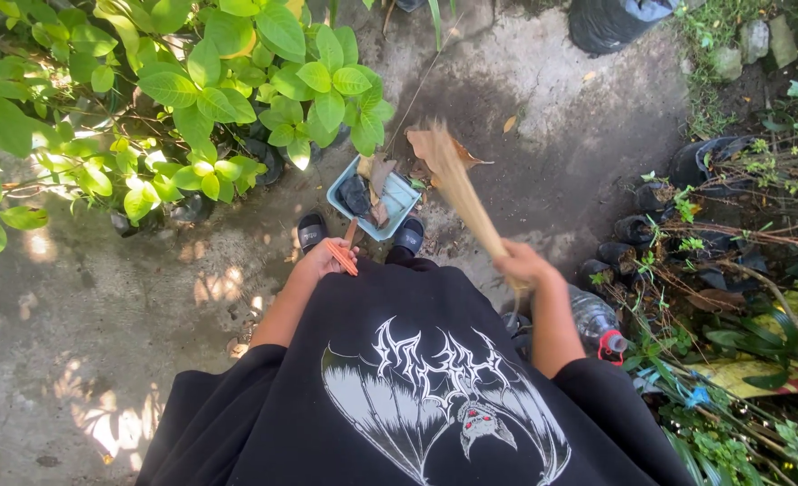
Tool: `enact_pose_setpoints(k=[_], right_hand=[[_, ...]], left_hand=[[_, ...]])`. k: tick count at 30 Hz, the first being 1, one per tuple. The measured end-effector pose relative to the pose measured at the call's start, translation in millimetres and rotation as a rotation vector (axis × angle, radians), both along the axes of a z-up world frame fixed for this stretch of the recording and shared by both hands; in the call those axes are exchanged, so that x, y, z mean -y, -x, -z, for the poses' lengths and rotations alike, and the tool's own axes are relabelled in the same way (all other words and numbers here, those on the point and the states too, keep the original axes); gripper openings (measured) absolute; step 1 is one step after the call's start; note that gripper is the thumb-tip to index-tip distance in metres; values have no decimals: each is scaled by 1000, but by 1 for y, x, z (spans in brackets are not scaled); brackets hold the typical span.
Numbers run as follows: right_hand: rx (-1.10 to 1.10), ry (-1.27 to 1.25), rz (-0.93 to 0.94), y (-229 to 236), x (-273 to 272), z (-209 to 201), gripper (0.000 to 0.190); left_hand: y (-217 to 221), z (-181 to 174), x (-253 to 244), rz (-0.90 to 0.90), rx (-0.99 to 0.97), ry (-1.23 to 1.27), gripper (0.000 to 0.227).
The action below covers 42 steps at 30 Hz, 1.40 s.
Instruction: Sweep dry leaves and debris into a dustpan in an outdoor garden area.
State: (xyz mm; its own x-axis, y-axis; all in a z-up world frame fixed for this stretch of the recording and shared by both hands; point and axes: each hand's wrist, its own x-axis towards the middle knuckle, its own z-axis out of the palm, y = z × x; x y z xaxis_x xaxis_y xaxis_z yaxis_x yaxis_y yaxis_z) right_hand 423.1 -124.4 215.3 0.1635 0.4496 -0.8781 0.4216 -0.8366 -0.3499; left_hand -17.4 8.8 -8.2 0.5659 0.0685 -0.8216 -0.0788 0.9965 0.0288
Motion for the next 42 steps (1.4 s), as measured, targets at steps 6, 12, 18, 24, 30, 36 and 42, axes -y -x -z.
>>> enact_pose_setpoints(k=[6,12,18,24,30,36,42], right_hand=[[-313,136,-92,6,27,123,43],[-394,207,-184,2,16,60,50],[-247,335,-138,-14,-15,-70,72],[-150,284,-31,-39,9,-125,73],[-51,114,272,-30,41,-128,70],[58,-123,439,-34,73,-13,58],[82,-53,334,-21,65,38,51]], left_hand=[[5,9,10,38,34,19,32],[11,12,4,39,23,-72,33],[9,11,0,63,48,-74,34],[7,-7,0,20,-15,17,30],[10,-21,-1,45,-70,-19,29],[5,-13,-4,83,-103,-55,29],[-1,1,-10,102,-53,-45,29]])
